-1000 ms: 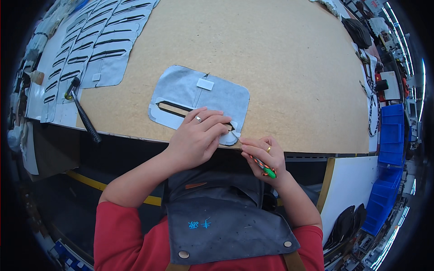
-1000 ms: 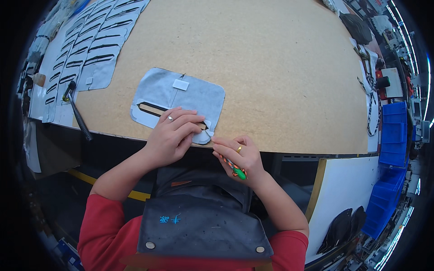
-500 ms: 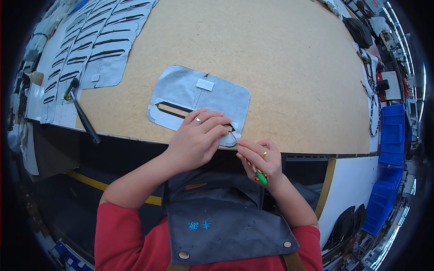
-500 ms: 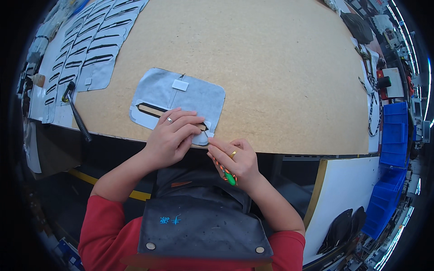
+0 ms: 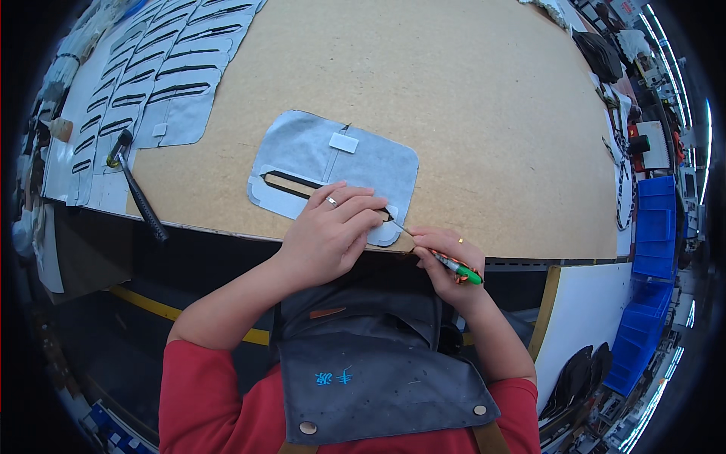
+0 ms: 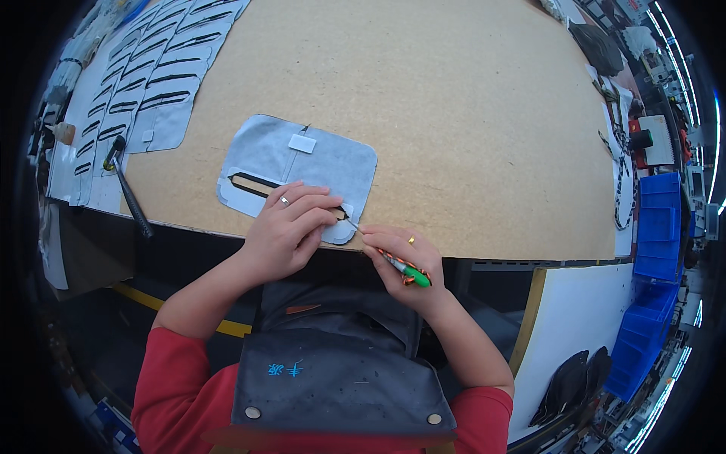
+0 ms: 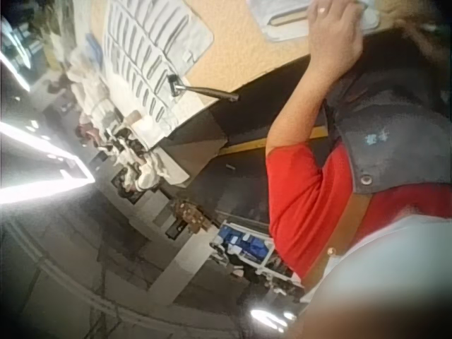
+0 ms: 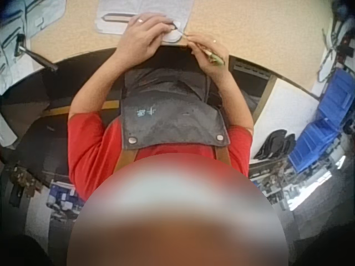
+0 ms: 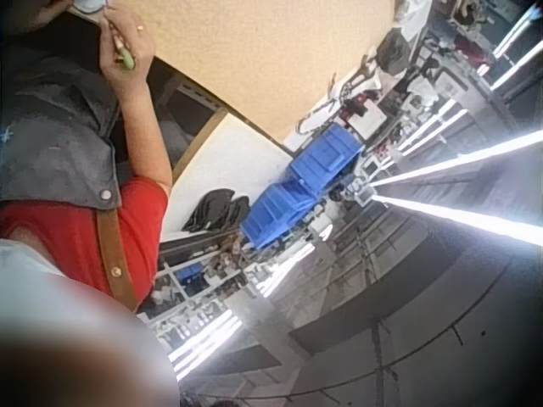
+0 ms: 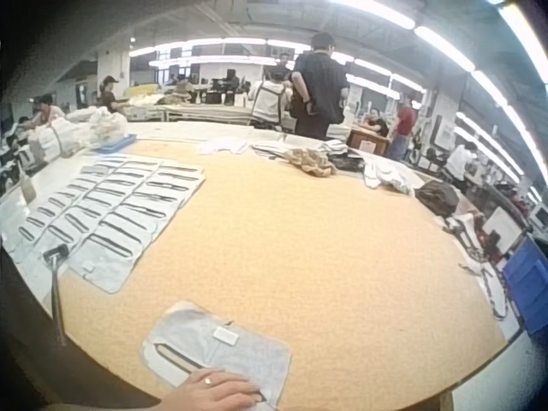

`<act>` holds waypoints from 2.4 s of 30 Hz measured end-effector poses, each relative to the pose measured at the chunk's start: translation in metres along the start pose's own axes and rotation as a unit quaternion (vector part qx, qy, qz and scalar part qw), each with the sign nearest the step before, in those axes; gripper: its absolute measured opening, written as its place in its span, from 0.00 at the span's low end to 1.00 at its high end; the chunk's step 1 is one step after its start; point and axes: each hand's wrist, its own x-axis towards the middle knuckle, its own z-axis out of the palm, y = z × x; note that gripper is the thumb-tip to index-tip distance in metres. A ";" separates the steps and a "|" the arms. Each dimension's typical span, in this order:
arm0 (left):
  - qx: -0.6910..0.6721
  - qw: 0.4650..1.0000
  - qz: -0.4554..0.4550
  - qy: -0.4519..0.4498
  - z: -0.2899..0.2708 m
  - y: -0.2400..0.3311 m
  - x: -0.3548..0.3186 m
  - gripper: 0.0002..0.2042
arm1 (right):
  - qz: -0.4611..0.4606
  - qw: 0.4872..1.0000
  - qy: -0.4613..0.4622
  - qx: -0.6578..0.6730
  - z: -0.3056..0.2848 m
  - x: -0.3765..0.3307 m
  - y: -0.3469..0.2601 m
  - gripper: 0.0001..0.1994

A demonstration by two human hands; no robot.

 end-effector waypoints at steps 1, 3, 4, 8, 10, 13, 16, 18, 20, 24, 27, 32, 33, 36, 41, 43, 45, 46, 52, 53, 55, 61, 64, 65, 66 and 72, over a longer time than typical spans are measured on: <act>0.001 1.000 0.003 -0.001 0.000 0.000 0.000 0.10 | 0.000 1.000 0.000 0.000 0.000 0.002 -0.001 0.07; 0.002 1.000 0.003 -0.003 -0.001 0.000 0.000 0.11 | -0.013 1.000 -0.015 0.017 0.001 0.007 -0.002 0.07; 0.002 1.000 0.004 -0.005 -0.001 -0.001 0.000 0.12 | -0.013 1.000 -0.015 0.017 0.000 0.008 -0.002 0.07; 0.008 1.000 0.005 -0.005 0.000 0.000 -0.001 0.12 | -0.016 0.999 -0.038 -0.002 -0.002 0.013 -0.004 0.07; 0.027 0.999 0.018 -0.006 0.001 0.000 0.000 0.11 | -0.013 0.999 -0.041 0.005 -0.005 0.015 -0.005 0.07; 0.035 0.999 0.021 -0.005 0.001 0.000 -0.001 0.11 | 0.024 0.998 -0.056 0.033 -0.009 0.020 -0.007 0.06; 0.041 0.999 0.024 -0.004 0.001 0.000 -0.001 0.10 | -0.013 0.997 -0.082 -0.002 -0.011 0.025 -0.008 0.06; 0.037 0.999 0.023 -0.006 0.001 0.000 -0.001 0.10 | -0.010 0.996 -0.092 0.008 -0.012 0.027 -0.006 0.06; 0.033 0.999 0.021 -0.006 0.000 -0.001 -0.001 0.10 | 0.072 0.992 -0.071 0.075 -0.012 0.021 -0.007 0.06; -0.010 1.000 0.011 -0.002 0.001 -0.003 -0.002 0.10 | 0.053 0.985 0.054 0.157 -0.012 0.013 0.000 0.07; -0.098 0.995 -0.028 0.017 -0.002 -0.007 -0.005 0.09 | -0.069 0.988 0.002 -0.138 -0.021 0.008 -0.005 0.09; -0.229 0.972 -0.049 0.027 -0.019 -0.014 -0.013 0.11 | -0.212 0.930 -0.027 -0.299 0.003 0.014 -0.009 0.17; -0.120 0.992 -0.037 -0.001 -0.029 -0.013 -0.014 0.13 | -0.212 0.930 -0.024 -0.300 0.008 0.015 -0.009 0.17; 0.032 0.997 -0.050 -0.054 -0.051 -0.022 -0.021 0.21 | -0.202 0.902 -0.047 -0.377 0.013 0.014 -0.001 0.16; 0.075 0.989 -0.096 -0.087 -0.076 -0.036 -0.044 0.30 | -0.251 0.911 -0.058 -0.323 -0.004 0.012 -0.007 0.09; 0.052 0.993 -0.067 -0.079 -0.079 -0.044 -0.046 0.25 | -0.205 0.946 -0.042 -0.249 -0.009 0.014 -0.016 0.07; 0.026 0.996 -0.040 -0.071 -0.077 -0.048 -0.049 0.20 | -0.129 0.987 0.081 -0.057 -0.013 0.019 -0.029 0.04; -0.191 0.975 -0.111 0.026 -0.074 -0.048 -0.050 0.14 | -0.076 0.990 0.119 0.027 -0.014 0.022 -0.038 0.04; -0.390 0.884 -0.204 0.156 -0.056 -0.054 -0.015 0.09 | 0.092 0.986 0.111 0.081 -0.020 0.045 -0.001 0.06; -0.384 0.884 -0.213 0.159 -0.046 -0.062 -0.016 0.09 | 0.121 0.982 0.102 0.103 -0.018 0.047 0.007 0.06; -0.379 0.883 -0.225 0.160 -0.040 -0.066 -0.014 0.10 | 0.170 0.969 0.109 0.141 -0.014 0.048 0.013 0.08; -0.372 0.883 -0.234 0.166 -0.040 -0.064 -0.010 0.11 | 0.175 0.967 0.117 0.145 -0.012 0.048 0.019 0.07; -0.340 0.897 -0.228 0.166 -0.040 -0.066 -0.015 0.11 | 0.163 0.970 0.118 0.134 -0.008 0.049 0.018 0.07; -0.333 0.900 -0.220 0.174 -0.038 -0.066 -0.014 0.11 | 0.165 0.969 0.129 0.128 -0.008 0.048 0.016 0.07; -0.325 0.904 -0.211 0.182 -0.037 -0.065 -0.013 0.11 | 0.167 0.969 0.139 0.121 -0.008 0.048 0.016 0.07; -0.296 0.917 -0.222 0.151 -0.038 -0.063 -0.011 0.11 | 0.157 0.974 0.145 0.072 -0.010 0.047 0.017 0.08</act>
